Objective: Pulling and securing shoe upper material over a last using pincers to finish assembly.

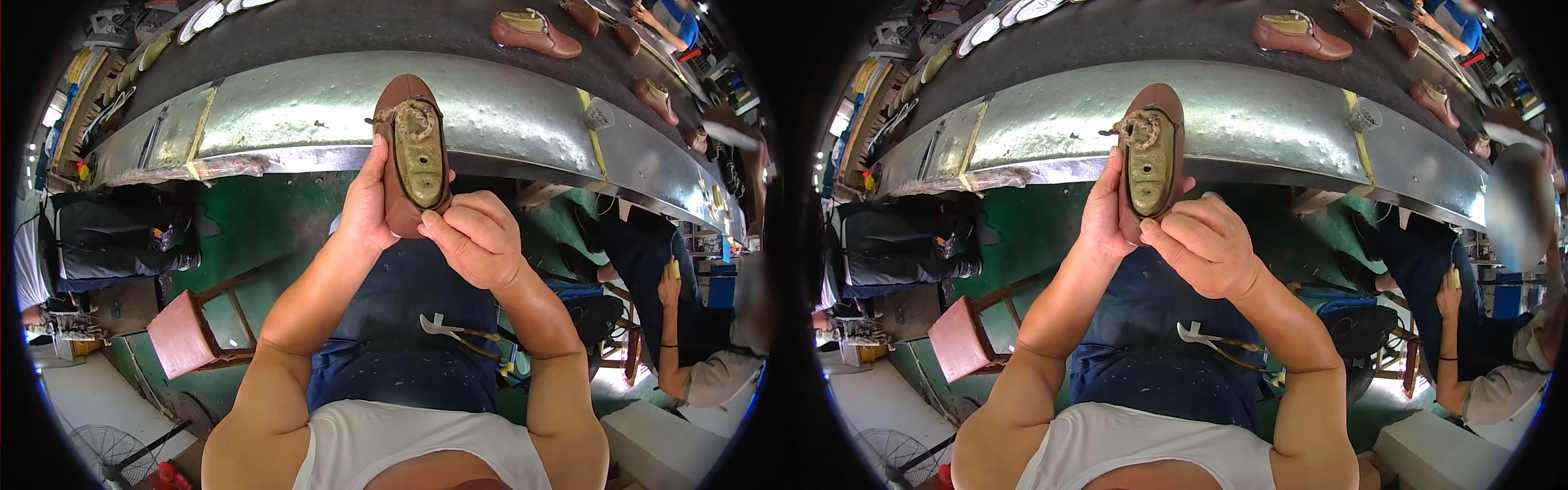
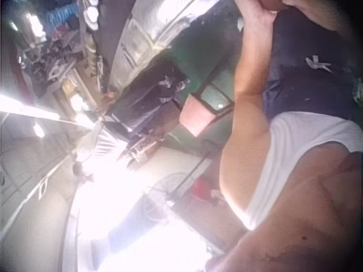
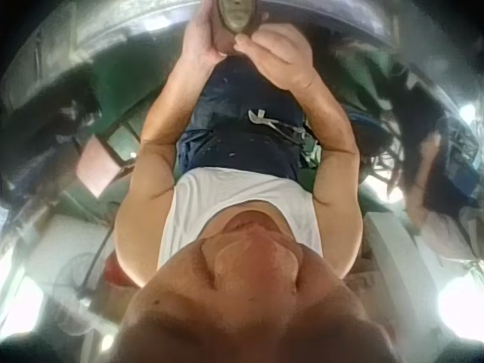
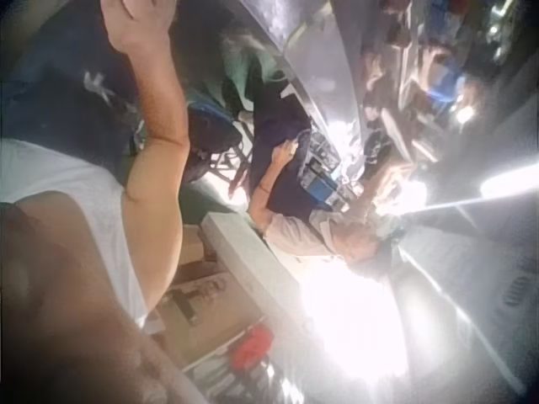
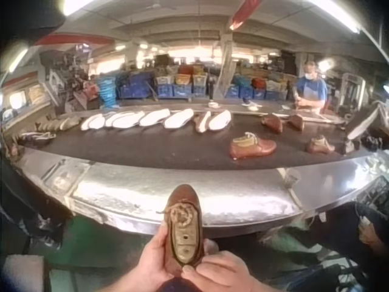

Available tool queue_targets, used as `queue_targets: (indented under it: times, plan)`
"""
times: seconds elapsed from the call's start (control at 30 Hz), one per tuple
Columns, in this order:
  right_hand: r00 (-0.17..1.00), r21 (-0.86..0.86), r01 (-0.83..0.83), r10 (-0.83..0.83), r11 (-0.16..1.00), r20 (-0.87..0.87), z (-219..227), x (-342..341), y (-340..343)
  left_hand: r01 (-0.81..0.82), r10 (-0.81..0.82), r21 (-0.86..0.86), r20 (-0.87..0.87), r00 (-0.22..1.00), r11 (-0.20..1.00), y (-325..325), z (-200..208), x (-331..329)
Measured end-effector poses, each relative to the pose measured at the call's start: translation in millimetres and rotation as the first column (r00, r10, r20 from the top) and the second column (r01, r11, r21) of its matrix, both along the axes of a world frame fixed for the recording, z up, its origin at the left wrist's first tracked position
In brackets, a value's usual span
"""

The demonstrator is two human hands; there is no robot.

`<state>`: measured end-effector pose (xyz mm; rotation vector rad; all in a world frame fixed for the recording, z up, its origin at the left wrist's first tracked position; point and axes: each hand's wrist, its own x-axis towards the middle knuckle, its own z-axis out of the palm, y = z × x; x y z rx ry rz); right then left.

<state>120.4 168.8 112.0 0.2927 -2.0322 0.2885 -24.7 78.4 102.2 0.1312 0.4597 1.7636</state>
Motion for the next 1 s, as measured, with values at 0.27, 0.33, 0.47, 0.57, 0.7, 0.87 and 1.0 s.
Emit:
queue_targets:
  times: [0.27, 0.33, 0.47, 0.57, 0.7, 0.87, 1.0]
  plan:
    - [0.996, -0.166, 0.003, 0.012, 0.986, 0.087, 29, -11, -1, -0.027, 0.028, -0.079, 0.009, 1.0, 0.996, -15, 5, 11]
    - [0.936, -0.151, -0.104, 0.148, 0.983, 0.321, 42, -23, 3, -0.042, 0.037, -0.075, -0.062, 0.997, 0.996, -18, 15, 21]
    - [0.943, -0.241, -0.13, 0.196, 0.962, 0.27, 39, -29, 3, -0.082, 0.081, -0.059, -0.025, 0.996, 0.995, -17, 13, 20]
    - [0.956, -0.274, -0.142, 0.203, 0.951, 0.21, 38, -35, 1, -0.046, 0.046, 0.001, 0.038, 0.998, 0.999, -19, 10, 13]
    - [0.937, -0.272, -0.17, 0.241, 0.947, 0.251, 34, -34, -1, 0.02, -0.026, 0.154, 0.035, 0.999, 0.988, -20, -5, 6]
    - [0.946, -0.392, 0.193, -0.064, 0.9, 0.318, 8, -3, 74, 0.126, -0.129, -0.029, -0.146, 0.981, 0.992, -9, -3, -21]
    - [0.66, 0.016, 0.638, -0.558, 0.77, 0.503, -35, 20, 161, 0.072, -0.091, -0.116, -0.162, 0.983, 0.991, 49, 10, -51]
